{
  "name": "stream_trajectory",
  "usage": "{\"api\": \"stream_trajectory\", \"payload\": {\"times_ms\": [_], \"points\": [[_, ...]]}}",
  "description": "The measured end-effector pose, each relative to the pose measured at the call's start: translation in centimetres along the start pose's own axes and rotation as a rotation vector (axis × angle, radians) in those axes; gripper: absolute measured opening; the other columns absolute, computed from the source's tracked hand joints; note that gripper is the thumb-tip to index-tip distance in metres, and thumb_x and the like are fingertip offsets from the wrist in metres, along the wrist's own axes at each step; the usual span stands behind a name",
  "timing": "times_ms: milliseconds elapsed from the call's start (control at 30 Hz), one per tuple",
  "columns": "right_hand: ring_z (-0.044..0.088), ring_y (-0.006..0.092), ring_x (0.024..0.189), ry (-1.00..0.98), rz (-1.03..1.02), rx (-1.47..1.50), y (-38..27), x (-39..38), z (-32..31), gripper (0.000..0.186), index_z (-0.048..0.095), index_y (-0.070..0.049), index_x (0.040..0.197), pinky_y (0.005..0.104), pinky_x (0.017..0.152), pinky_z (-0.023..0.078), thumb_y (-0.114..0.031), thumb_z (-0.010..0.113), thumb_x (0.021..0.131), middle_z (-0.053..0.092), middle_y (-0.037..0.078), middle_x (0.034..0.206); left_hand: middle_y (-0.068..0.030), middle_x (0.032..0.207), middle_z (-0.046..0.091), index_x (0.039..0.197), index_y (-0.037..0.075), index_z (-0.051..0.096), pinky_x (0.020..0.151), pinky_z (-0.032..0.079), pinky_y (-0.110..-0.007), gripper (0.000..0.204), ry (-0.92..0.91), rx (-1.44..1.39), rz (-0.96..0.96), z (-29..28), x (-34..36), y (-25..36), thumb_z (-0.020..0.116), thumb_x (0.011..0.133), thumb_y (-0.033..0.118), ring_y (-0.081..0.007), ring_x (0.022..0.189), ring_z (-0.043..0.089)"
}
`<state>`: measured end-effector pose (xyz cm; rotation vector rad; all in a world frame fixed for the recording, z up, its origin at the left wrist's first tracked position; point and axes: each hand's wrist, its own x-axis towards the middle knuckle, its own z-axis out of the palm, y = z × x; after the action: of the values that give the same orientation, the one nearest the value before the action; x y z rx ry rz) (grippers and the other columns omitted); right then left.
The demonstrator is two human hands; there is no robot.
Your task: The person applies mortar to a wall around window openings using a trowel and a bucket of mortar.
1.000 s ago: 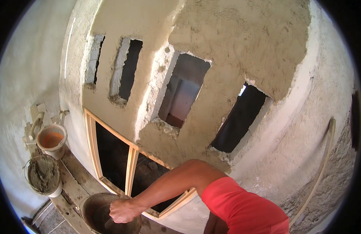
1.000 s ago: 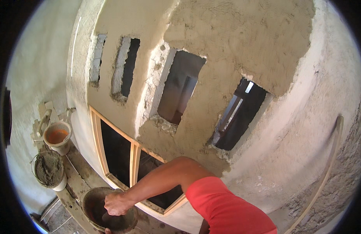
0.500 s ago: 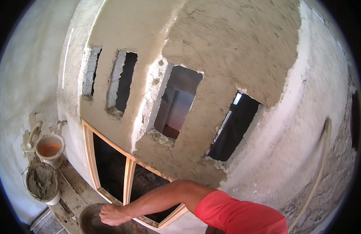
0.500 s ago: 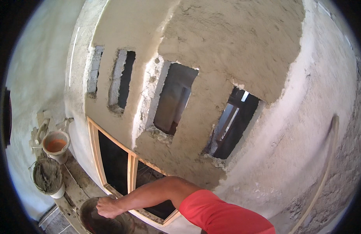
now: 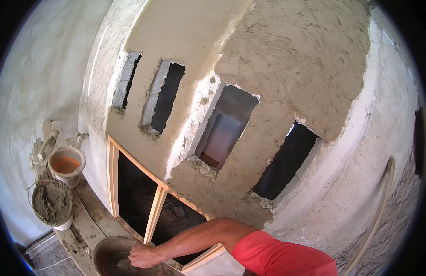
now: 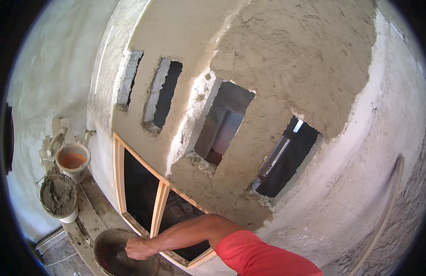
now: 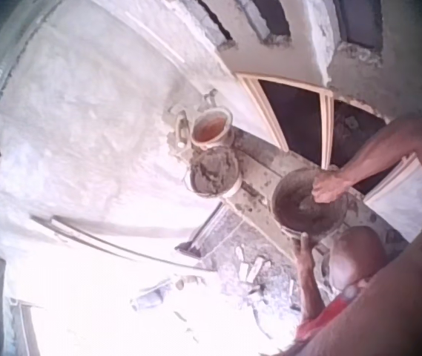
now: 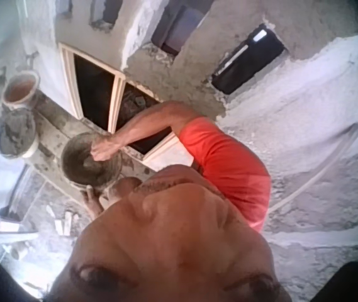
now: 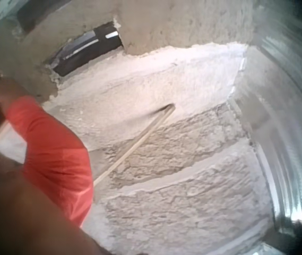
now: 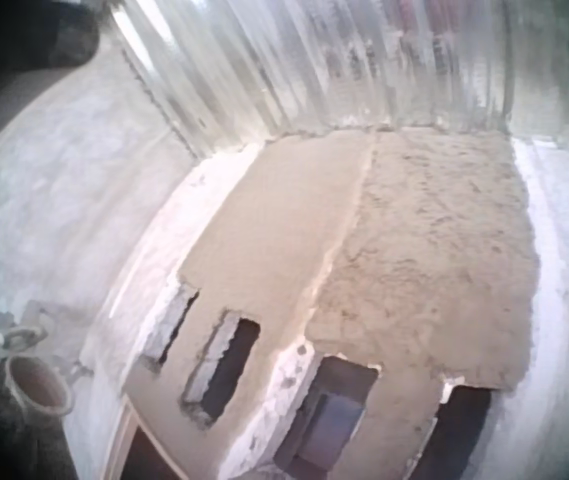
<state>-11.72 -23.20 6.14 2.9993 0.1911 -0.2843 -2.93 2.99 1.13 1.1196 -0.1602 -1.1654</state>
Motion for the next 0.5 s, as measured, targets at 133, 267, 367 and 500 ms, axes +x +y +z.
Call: {"api": "stream_trajectory", "payload": {"times_ms": [133, 267, 367, 500], "points": [[0.070, 0.0317, 0.066, -0.062, -0.134, 0.065, -0.7, -0.9, -2.2, 0.019, 0.070, -0.005, 0.059, 0.0436, 0.056, 0.056, -0.018, 0.070, 0.047, 0.068, 0.015, 0.063, -0.0147, 0.110, 0.063, 0.148, 0.003, 0.034, 0.064, 0.053, -0.033, 0.054, -0.046, 0.039, 0.022, -0.1, -0.5, 0.8, 0.055, 0.102, 0.020, -0.0218, 0.086, 0.063], [0.068, 0.0337, 0.063, 0.003, -0.161, 0.137, 0.2, -2.5, -8.0, 0.020, 0.069, -0.004, 0.059, 0.0446, 0.055, 0.053, -0.020, 0.068, 0.048, 0.065, 0.017, 0.061, -0.0152, 0.127, 0.058, 0.147, 0.002, 0.037, 0.076, 0.055, -0.034, 0.050, -0.020, 0.101, 0.029, 1.2, -1.4, 3.0, 0.053, 0.102, 0.018, -0.0227, 0.100, 0.062], [0.068, 0.0336, 0.063, 0.030, -0.136, 0.160, -0.9, -2.8, -10.7, 0.018, 0.069, -0.004, 0.060, 0.0441, 0.055, 0.053, -0.019, 0.067, 0.052, 0.066, 0.017, 0.062, -0.0155, 0.133, 0.055, 0.149, 0.002, 0.036, 0.082, 0.054, -0.036, 0.052, -0.004, 0.087, 0.013, 1.0, -1.5, 2.6, 0.053, 0.102, 0.018, -0.0242, 0.104, 0.061], [0.069, 0.0316, 0.064, -0.149, -0.084, 0.088, -0.4, -1.4, -7.2, 0.015, 0.070, -0.003, 0.062, 0.0409, 0.057, 0.055, -0.018, 0.067, 0.060, 0.068, 0.015, 0.065, -0.0153, 0.137, 0.052, 0.150, 0.003, 0.035, 0.084, 0.054, -0.039, 0.053, -0.010, 0.077, 0.002, 0.6, -1.0, 1.8, 0.053, 0.102, 0.019, -0.0260, 0.110, 0.060]]}}
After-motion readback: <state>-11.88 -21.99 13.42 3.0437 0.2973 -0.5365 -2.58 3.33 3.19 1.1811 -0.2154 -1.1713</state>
